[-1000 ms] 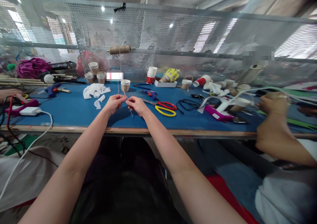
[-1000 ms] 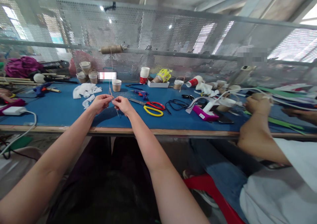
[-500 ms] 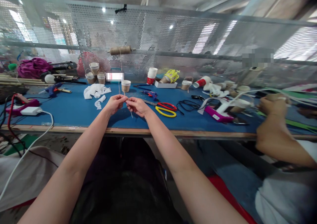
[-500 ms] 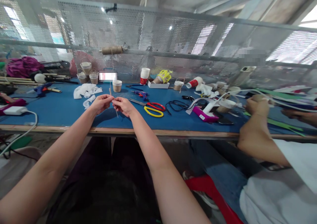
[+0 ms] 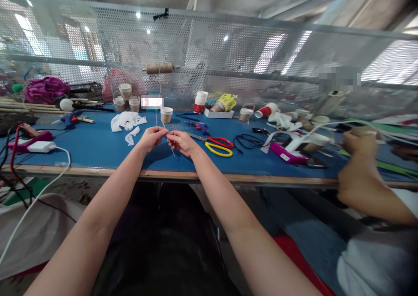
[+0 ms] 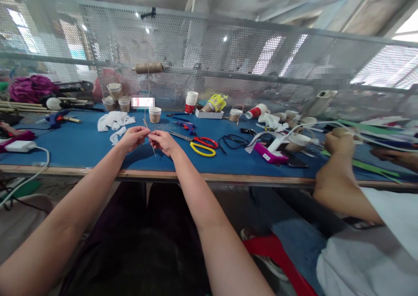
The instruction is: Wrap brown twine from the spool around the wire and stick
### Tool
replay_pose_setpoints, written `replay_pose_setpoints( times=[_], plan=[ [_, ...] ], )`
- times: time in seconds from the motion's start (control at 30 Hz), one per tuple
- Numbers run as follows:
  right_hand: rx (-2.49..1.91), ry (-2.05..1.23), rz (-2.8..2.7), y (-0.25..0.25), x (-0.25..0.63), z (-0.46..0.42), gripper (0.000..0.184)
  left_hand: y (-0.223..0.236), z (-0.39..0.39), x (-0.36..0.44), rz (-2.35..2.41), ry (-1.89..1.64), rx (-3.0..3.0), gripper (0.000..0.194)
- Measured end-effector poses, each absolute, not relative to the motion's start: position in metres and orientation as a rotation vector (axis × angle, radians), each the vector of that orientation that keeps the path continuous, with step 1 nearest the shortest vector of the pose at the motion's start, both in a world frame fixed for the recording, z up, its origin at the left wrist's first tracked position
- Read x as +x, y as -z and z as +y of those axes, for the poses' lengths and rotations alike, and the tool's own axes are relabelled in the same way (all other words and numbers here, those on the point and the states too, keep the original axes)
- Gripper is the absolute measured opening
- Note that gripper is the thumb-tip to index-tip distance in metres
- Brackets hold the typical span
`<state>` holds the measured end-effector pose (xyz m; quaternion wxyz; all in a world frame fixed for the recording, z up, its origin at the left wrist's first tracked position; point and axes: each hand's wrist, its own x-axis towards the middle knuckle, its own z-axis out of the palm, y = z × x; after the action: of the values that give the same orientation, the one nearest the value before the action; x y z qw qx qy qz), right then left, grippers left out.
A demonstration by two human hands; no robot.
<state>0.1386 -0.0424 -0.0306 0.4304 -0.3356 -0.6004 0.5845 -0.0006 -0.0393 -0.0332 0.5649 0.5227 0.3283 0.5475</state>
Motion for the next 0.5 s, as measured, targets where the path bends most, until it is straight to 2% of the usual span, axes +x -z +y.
replay_pose_setpoints(
  times=[0.2,0.5],
  plan=[
    [-0.821,-1.441,-1.503,0.033,0.138,-0.041,0.027,0.036,-0.037,-0.002,0.752,-1.275,1.257,0.024],
    [-0.863,-1.228,-1.527,0.041,0.135,-0.033,0.017,0.038,-0.035,0.0,0.86,-1.331,1.273,0.023]
  ],
)
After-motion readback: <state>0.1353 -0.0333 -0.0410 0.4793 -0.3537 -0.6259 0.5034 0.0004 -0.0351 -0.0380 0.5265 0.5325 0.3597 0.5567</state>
